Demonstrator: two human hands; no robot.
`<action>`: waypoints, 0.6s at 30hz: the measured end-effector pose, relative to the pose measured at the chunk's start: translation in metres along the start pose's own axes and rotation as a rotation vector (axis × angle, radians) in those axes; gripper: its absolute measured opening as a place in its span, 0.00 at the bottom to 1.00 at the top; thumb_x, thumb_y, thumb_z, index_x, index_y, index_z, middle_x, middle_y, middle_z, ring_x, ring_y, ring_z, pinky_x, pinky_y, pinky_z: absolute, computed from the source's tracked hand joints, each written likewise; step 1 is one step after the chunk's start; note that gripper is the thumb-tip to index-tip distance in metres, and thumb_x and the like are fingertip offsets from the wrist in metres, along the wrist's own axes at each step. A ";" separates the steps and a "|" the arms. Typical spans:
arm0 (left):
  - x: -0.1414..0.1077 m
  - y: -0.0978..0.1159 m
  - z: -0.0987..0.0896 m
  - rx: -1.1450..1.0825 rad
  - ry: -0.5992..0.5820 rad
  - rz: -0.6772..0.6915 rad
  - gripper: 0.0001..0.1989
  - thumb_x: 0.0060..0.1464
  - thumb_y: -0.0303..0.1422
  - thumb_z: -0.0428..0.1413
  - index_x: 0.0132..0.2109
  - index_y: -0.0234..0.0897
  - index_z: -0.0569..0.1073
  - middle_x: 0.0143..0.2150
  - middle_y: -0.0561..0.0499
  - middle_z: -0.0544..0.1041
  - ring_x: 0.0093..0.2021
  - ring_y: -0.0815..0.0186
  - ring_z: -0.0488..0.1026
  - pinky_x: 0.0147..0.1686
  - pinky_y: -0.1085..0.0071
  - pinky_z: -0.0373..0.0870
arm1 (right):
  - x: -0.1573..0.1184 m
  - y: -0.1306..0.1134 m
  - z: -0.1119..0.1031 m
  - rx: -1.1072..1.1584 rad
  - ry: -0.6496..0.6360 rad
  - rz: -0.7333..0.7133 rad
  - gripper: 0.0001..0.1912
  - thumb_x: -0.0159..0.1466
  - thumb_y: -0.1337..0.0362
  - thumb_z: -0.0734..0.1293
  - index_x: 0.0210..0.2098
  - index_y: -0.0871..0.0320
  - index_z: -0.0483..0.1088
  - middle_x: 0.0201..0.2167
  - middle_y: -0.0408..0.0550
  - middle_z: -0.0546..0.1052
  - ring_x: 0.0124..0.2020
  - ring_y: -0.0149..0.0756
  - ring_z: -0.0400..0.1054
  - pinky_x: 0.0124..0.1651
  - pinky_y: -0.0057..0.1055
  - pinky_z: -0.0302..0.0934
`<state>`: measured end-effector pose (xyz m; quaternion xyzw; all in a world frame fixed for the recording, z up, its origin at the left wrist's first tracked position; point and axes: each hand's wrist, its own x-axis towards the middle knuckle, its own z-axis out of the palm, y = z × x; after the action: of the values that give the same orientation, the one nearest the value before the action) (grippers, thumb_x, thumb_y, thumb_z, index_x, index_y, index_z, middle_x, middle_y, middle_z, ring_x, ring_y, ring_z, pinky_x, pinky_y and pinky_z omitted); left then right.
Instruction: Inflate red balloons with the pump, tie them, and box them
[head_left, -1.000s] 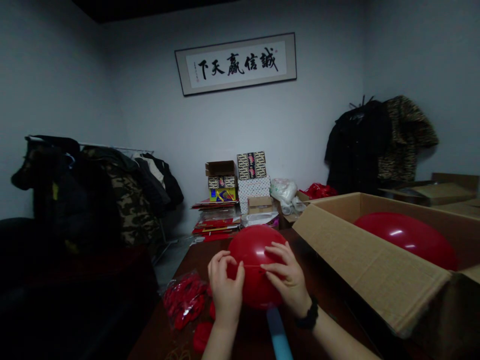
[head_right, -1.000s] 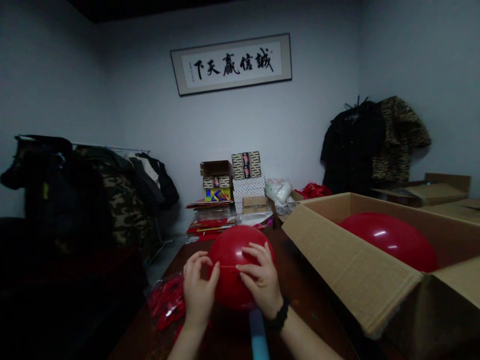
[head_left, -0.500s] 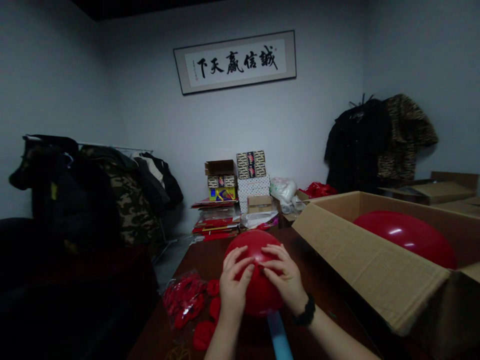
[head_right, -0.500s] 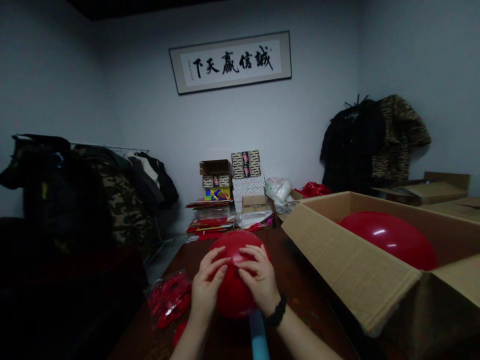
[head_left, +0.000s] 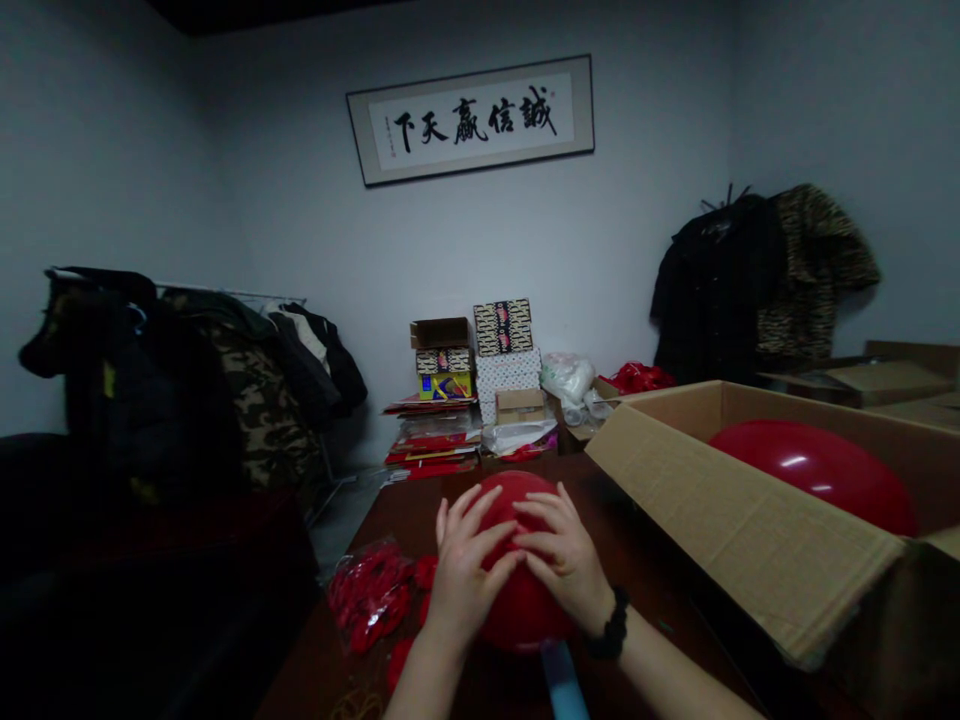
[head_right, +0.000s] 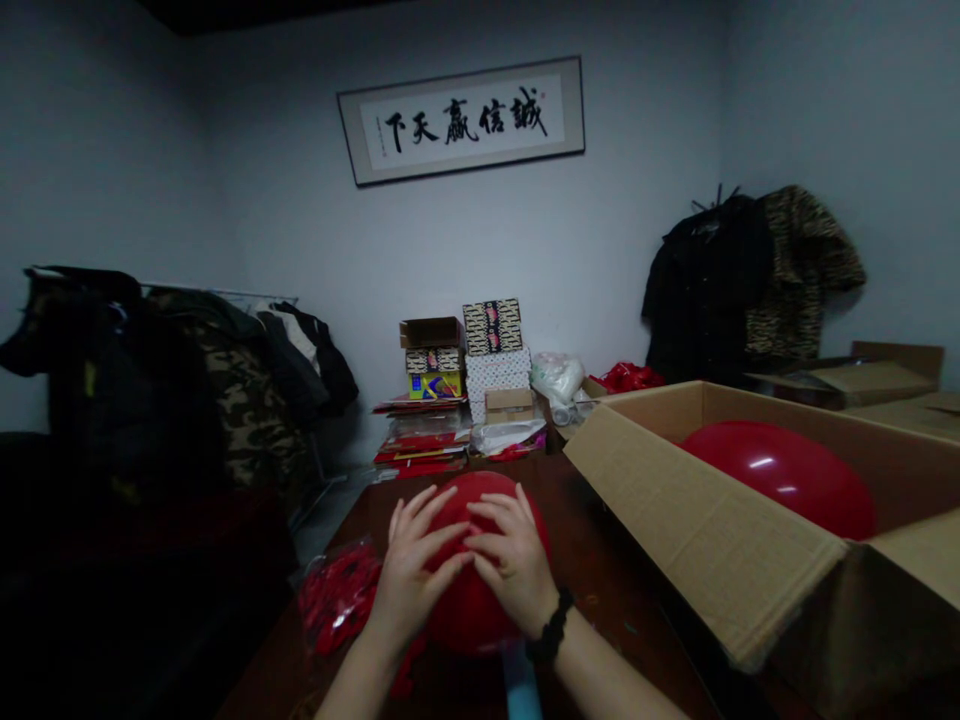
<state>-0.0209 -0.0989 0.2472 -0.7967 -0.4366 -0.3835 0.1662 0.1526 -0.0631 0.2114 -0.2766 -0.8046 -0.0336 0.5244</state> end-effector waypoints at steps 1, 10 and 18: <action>-0.001 -0.001 0.000 0.004 0.009 0.012 0.11 0.52 0.34 0.56 0.43 0.48 0.76 0.59 0.48 0.68 0.60 0.52 0.58 0.56 0.37 0.49 | 0.001 0.000 -0.001 -0.007 0.011 -0.002 0.07 0.59 0.63 0.64 0.36 0.46 0.73 0.48 0.43 0.74 0.54 0.40 0.60 0.62 0.59 0.43; 0.003 0.007 -0.003 0.048 0.177 0.178 0.09 0.54 0.31 0.54 0.39 0.48 0.77 0.52 0.52 0.75 0.57 0.57 0.63 0.59 0.41 0.46 | 0.000 -0.004 0.000 0.092 -0.023 0.154 0.05 0.58 0.63 0.65 0.32 0.48 0.74 0.49 0.44 0.73 0.55 0.38 0.60 0.62 0.53 0.45; 0.005 0.012 -0.005 0.105 0.218 0.258 0.08 0.55 0.29 0.53 0.38 0.44 0.76 0.53 0.52 0.74 0.57 0.58 0.64 0.60 0.45 0.45 | 0.011 -0.009 -0.004 0.358 -0.080 0.371 0.03 0.56 0.61 0.67 0.29 0.48 0.75 0.55 0.44 0.68 0.61 0.39 0.53 0.63 0.46 0.45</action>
<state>-0.0121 -0.1061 0.2554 -0.7901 -0.3295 -0.4196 0.3017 0.1489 -0.0674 0.2244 -0.3235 -0.7532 0.2170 0.5301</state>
